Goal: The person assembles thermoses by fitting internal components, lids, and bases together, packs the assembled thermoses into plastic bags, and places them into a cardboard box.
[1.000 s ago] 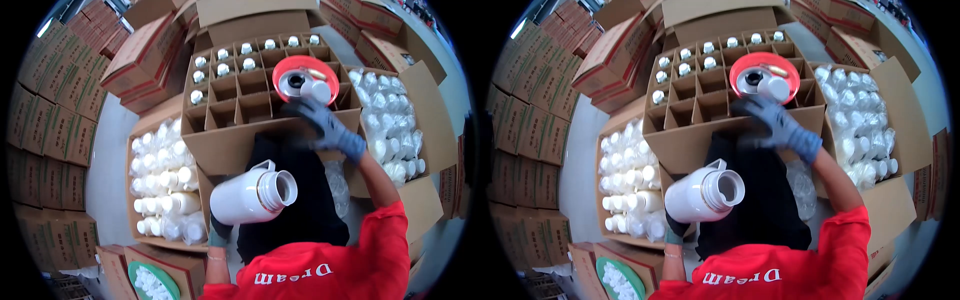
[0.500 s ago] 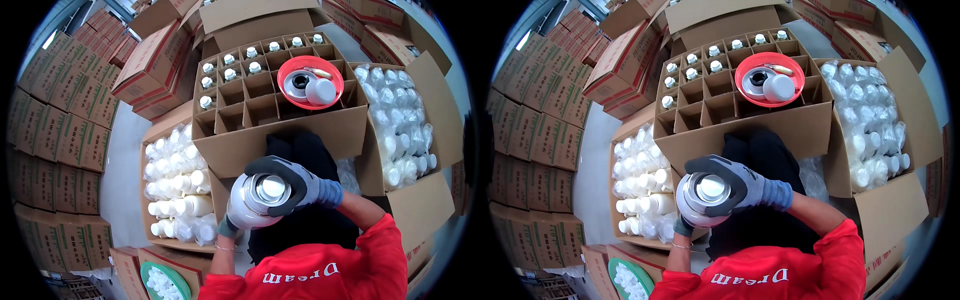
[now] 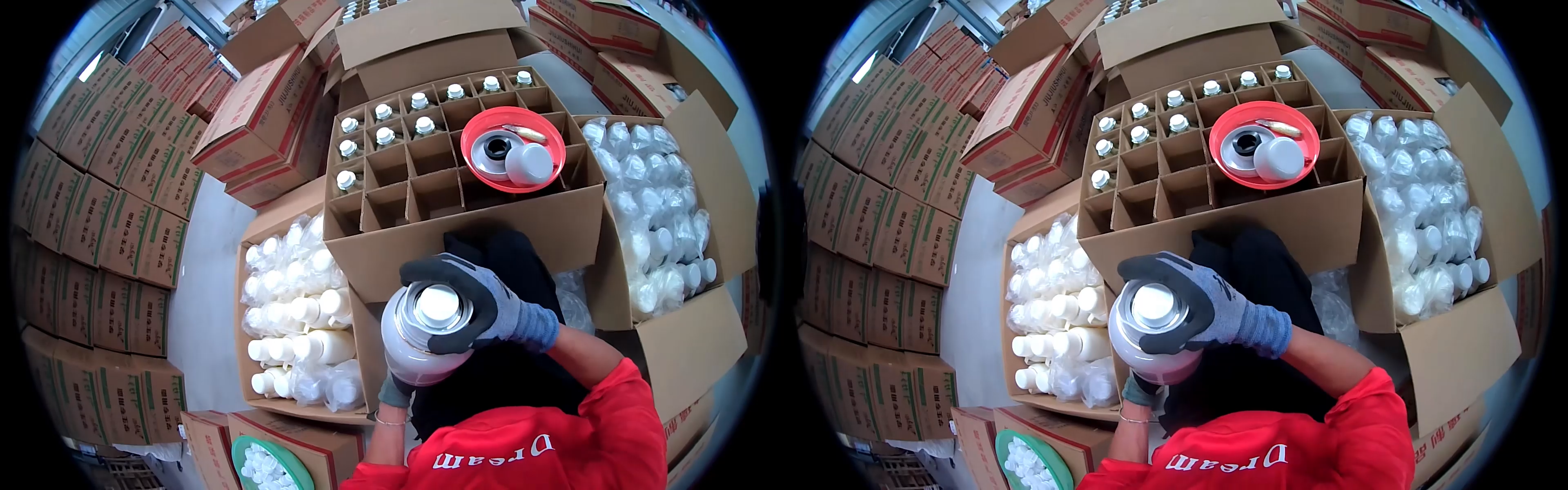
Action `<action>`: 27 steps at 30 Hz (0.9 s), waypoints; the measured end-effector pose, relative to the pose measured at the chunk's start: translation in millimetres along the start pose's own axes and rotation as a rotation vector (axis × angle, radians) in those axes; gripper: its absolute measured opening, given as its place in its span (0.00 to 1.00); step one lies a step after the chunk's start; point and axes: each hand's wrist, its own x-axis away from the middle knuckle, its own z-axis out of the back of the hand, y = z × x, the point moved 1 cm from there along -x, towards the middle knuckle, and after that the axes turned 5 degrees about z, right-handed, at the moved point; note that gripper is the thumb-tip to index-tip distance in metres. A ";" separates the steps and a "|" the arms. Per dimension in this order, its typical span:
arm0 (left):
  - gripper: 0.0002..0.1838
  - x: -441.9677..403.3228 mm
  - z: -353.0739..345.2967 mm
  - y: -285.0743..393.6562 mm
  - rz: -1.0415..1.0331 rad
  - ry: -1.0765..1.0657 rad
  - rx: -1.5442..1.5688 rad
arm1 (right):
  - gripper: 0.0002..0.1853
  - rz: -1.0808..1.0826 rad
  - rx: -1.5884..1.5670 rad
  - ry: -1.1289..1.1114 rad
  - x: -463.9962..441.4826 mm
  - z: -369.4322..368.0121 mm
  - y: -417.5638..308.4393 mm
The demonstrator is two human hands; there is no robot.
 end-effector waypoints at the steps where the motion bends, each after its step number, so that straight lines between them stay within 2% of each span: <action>1: 0.32 0.8 -0.7 -2.4 0.000 0.004 0.004 | 0.42 0.004 0.014 0.019 -3.2 2.7 -1.6; 5: 0.31 16.1 -9.9 -9.0 0.008 0.041 0.037 | 0.42 -0.088 0.047 0.146 -17.1 8.8 -10.0; 9: 0.30 19.7 -10.9 -15.7 0.006 0.075 0.057 | 0.42 -0.042 0.116 0.200 -20.6 3.0 -6.5; 12: 0.30 16.5 1.7 -19.3 -0.015 0.114 0.044 | 0.43 -0.015 -0.067 0.233 -10.4 3.9 -3.3; 13: 0.30 12.8 9.9 -21.0 -0.028 0.140 0.023 | 0.45 0.021 -0.018 0.182 -5.9 7.9 -1.7; 16: 0.29 -4.7 63.9 -43.3 -0.119 0.180 -0.227 | 0.49 -0.032 -0.170 0.287 23.4 3.8 6.8; 18: 0.29 -37.0 149.4 -92.8 -0.242 0.106 -0.554 | 0.56 -0.096 0.020 0.142 59.6 10.5 6.1; 19: 0.29 -59.0 191.1 -113.9 -0.314 0.033 -0.679 | 0.55 -0.157 0.015 0.150 80.0 9.1 2.4; 21: 0.22 -72.1 187.3 -19.9 0.080 -0.076 -0.120 | 0.55 -0.312 0.044 0.136 119.0 7.6 -4.7; 22: 0.24 -68.2 119.3 116.4 -0.054 -0.161 -0.420 | 0.55 -0.411 0.068 0.121 136.0 6.9 -9.3; 23: 0.24 -76.2 106.3 142.5 -0.106 -0.205 -0.431 | 0.49 -0.489 0.018 0.195 145.8 7.2 -15.9; 24: 0.23 -83.5 97.3 162.1 -0.160 -0.248 -0.447 | 0.46 -0.542 0.093 0.063 147.0 15.8 -18.7; 26: 0.27 -92.9 57.3 231.5 -0.076 -0.398 -0.689 | 0.41 -0.644 0.234 -0.201 148.4 32.9 -21.3; 27: 0.28 -97.1 42.0 236.1 -0.167 -0.426 -0.761 | 0.41 -0.708 0.275 -0.240 152.7 32.6 -21.7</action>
